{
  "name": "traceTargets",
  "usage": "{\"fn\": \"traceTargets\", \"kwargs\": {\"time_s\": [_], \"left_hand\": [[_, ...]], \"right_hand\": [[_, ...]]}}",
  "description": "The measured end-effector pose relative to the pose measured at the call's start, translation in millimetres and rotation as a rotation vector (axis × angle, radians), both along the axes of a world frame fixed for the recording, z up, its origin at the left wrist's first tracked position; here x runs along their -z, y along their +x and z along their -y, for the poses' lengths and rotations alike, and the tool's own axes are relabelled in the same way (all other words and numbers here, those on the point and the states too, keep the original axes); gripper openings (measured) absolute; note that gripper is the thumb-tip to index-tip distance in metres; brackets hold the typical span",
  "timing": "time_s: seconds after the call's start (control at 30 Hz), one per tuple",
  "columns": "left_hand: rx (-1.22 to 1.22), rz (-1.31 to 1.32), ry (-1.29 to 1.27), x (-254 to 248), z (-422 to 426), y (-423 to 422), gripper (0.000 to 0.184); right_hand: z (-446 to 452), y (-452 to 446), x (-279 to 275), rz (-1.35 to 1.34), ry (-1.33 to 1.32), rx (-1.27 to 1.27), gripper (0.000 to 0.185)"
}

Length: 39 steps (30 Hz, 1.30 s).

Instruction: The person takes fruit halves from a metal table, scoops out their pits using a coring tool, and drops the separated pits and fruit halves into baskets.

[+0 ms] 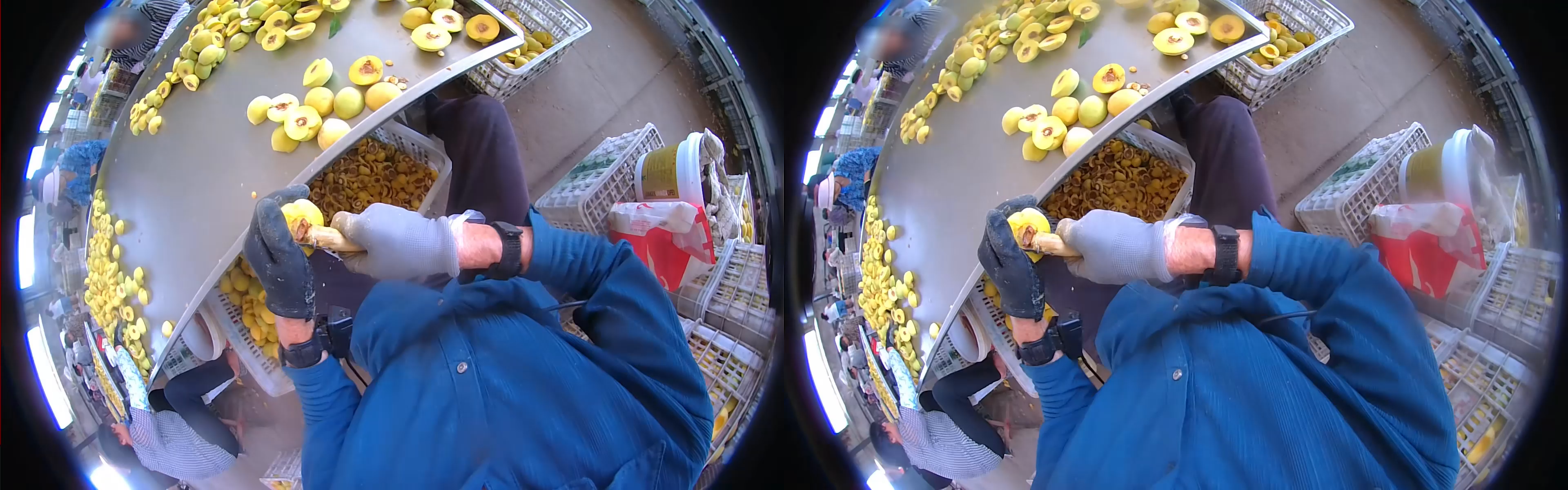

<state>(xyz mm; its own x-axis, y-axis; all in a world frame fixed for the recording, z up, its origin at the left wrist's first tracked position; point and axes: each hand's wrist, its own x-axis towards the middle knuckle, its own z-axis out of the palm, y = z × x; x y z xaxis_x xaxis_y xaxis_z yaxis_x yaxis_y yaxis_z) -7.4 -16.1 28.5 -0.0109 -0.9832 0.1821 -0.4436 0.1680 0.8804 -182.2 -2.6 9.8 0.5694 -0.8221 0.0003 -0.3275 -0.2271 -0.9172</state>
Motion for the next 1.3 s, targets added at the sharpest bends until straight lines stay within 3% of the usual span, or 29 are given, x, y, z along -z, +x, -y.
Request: {"fn": "traceTargets", "kwargs": {"time_s": [0.03,0.1,0.17,0.2,0.3,0.33,0.43,0.47,0.53,0.57,0.63,0.73,0.83,0.87,0.97,1.0,1.1,1.13,1.17,1.23,1.27,1.3], "left_hand": [[-0.048,-0.174,0.063,-4,-3,-5,0.054],[-0.145,-0.518,0.175,-12,-7,-20,0.056],[-0.101,-0.639,0.100,0,-9,-16,0.058],[-0.074,-0.706,0.063,8,-8,-15,0.060],[0.085,-0.252,-0.006,15,0,10,0.060],[0.120,-0.142,-0.010,12,2,16,0.061],[0.157,-0.245,0.013,-1,2,15,0.064],[0.140,-0.233,0.017,-1,4,15,0.065],[0.120,-0.223,0.046,4,4,8,0.066],[0.082,-0.300,0.066,5,3,3,0.066],[-0.001,-0.448,0.094,4,3,-3,0.066],[0.073,-0.957,0.210,10,5,-5,0.069],[0.064,-0.397,0.188,9,3,8,0.074],[0.081,-0.278,0.181,0,3,7,0.074],[0.035,-0.638,0.194,-8,2,-6,0.071],[0.082,-0.821,0.166,0,1,-8,0.070],[0.109,-1.203,0.169,9,2,-21,0.070],[-0.004,-1.021,0.122,15,6,-21,0.070],[0.024,-1.018,0.103,33,12,-12,0.064],[-0.315,-1.146,0.136,40,20,-15,0.070],[-0.361,-1.111,0.150,41,19,-11,0.069],[-0.272,-1.128,0.073,57,21,1,0.069]], "right_hand": [[1,-1,-1,-0.009,-0.002,-0.008,0.023],[1,3,2,0.244,0.205,-0.023,0.020],[-7,13,7,0.450,0.385,-0.017,0.019],[-9,16,10,0.476,0.277,0.003,0.022],[1,-1,5,-0.096,-0.095,-0.024,0.020],[3,-3,11,-0.018,-0.126,-0.037,0.020],[-3,6,6,0.318,0.523,-0.133,0.021],[-4,6,3,0.339,0.557,-0.154,0.024],[-8,10,22,0.306,0.307,-0.065,0.025],[-8,11,23,0.292,0.178,-0.022,0.026],[-7,12,19,0.309,0.345,-0.051,0.026],[-2,11,6,0.284,0.588,-0.078,0.021],[2,3,17,-0.061,0.031,-0.112,0.022],[4,3,11,-0.043,0.110,-0.132,0.021],[-5,18,13,0.411,0.632,-0.194,0.019],[-7,17,8,0.407,0.775,-0.215,0.018],[-6,19,26,0.557,0.792,-0.232,0.018],[-4,20,37,0.514,0.720,-0.202,0.016],[0,18,34,0.435,0.493,-0.157,0.015],[3,9,29,0.292,0.037,-0.072,0.017],[8,4,36,0.014,0.036,-0.078,0.023],[15,4,65,-0.267,-0.151,-0.016,0.023]]}}
